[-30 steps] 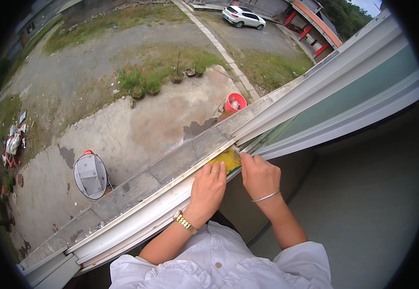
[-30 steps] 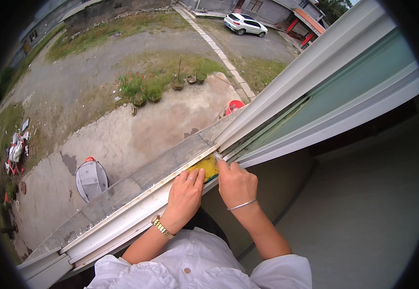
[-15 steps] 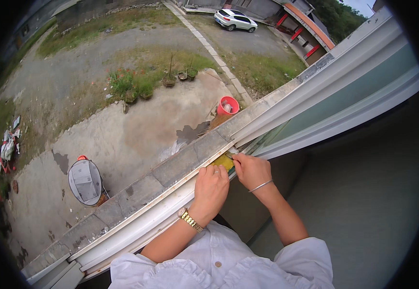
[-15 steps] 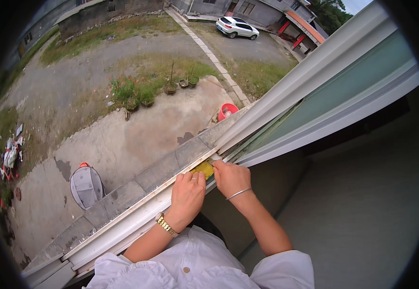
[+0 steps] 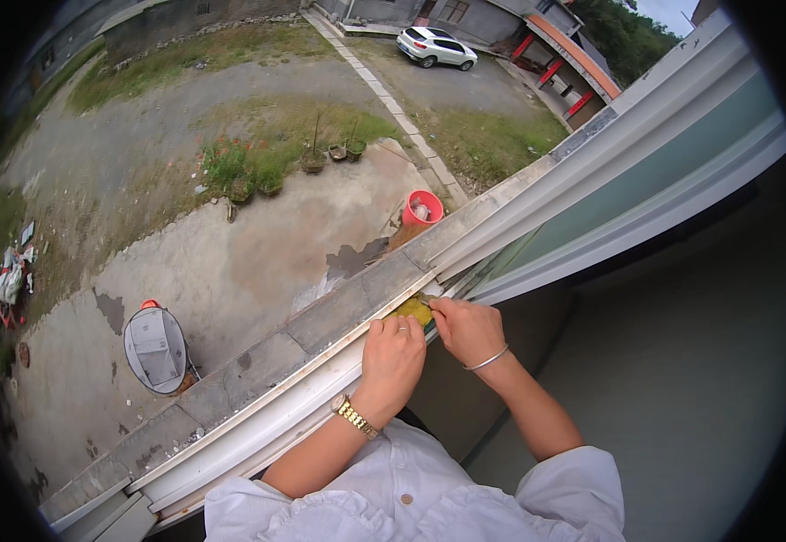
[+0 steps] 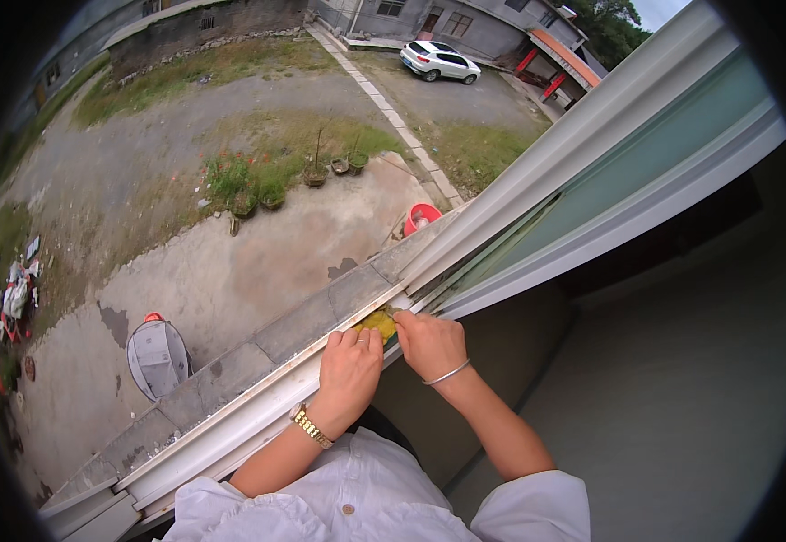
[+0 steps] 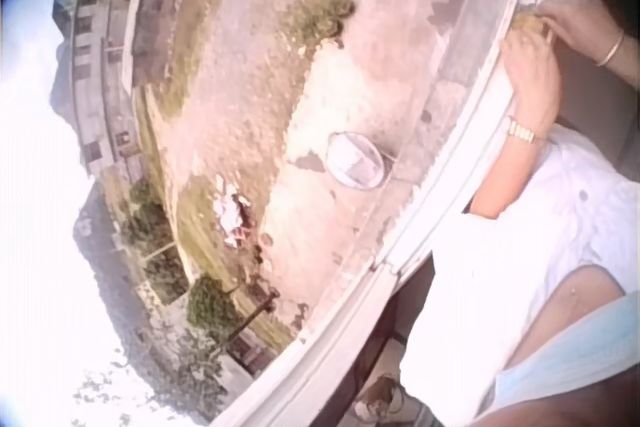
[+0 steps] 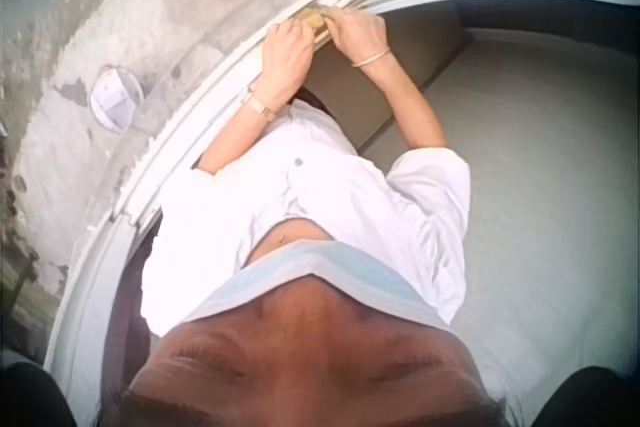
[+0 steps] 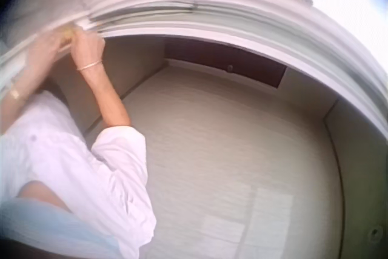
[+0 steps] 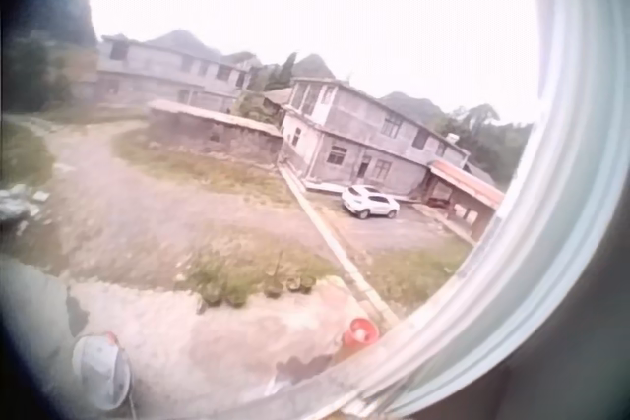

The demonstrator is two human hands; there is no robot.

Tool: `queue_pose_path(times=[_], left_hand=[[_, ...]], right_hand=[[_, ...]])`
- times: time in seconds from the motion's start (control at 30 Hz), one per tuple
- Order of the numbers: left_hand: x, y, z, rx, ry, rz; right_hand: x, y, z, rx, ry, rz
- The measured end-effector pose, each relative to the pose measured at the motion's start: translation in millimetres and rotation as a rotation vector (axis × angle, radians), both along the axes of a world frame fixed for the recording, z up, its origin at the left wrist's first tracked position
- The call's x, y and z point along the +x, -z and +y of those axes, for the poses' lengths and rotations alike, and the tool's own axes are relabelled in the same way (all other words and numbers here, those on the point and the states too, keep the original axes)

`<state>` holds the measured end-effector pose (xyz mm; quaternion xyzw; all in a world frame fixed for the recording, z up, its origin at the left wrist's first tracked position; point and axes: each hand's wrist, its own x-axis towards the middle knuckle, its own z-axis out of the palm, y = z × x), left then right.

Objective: The person cleans a window frame using a cloth and a sponge. They wipe the frame, dip the cloth into a bucket of water, and continue scrubbing the frame with a sponge. The person also adjusts the window screen during the process.

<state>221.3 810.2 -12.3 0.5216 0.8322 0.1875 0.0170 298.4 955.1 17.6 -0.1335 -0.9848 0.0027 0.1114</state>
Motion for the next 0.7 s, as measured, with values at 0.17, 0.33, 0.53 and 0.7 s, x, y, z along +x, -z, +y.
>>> queue_pose_path(times=[0.17,0.33,0.53,0.7], left_hand=[[-2,9,-2,0.321,-0.047,0.056],[-4,11,36,0.3,0.026,-0.191],[-12,11,45,0.239,0.066,-0.309],[-8,17,57,0.4,0.066,-0.162]], right_hand=[[-9,-43,-7,0.011,0.01,0.003],[-2,-84,-8,0.008,0.018,0.039],[44,-71,-9,-0.23,0.192,0.352],[55,-47,-4,-0.027,0.251,0.265]])
